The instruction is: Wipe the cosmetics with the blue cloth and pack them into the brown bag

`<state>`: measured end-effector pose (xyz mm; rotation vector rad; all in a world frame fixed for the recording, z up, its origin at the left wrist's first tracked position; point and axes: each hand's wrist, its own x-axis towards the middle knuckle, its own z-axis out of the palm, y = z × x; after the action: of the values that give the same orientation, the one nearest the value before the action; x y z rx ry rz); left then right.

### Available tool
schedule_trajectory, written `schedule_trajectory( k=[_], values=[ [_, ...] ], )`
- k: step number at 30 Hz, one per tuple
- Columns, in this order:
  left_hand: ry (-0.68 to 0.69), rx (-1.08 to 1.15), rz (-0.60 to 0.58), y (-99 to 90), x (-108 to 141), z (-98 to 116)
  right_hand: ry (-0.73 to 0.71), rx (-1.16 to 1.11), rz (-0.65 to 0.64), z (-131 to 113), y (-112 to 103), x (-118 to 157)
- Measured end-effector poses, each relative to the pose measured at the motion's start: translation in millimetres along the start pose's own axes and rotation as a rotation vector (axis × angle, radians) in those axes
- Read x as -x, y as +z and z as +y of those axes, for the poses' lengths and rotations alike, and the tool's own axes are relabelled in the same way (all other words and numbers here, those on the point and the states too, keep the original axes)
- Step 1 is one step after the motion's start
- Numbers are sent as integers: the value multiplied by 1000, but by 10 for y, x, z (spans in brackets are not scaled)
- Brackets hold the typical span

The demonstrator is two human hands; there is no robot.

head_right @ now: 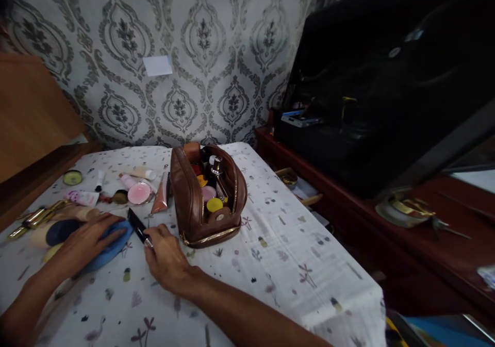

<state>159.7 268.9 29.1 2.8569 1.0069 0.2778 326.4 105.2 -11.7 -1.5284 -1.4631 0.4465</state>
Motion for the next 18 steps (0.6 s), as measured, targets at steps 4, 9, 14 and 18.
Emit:
schedule_trajectory(
  k=[4,9,14,18],
  values=[
    [13,14,-59,43,14,-50,19,-4,-4,1,2,-3],
    [61,83,-92,73,13,-115,44,2,-10,12,13,-7],
    [9,79,-21,32,-23,-87,66,-3,12,33,13,-26],
    [-33,111,177,31,-28,103,53,-14,35,46,16,-48]
  ],
)
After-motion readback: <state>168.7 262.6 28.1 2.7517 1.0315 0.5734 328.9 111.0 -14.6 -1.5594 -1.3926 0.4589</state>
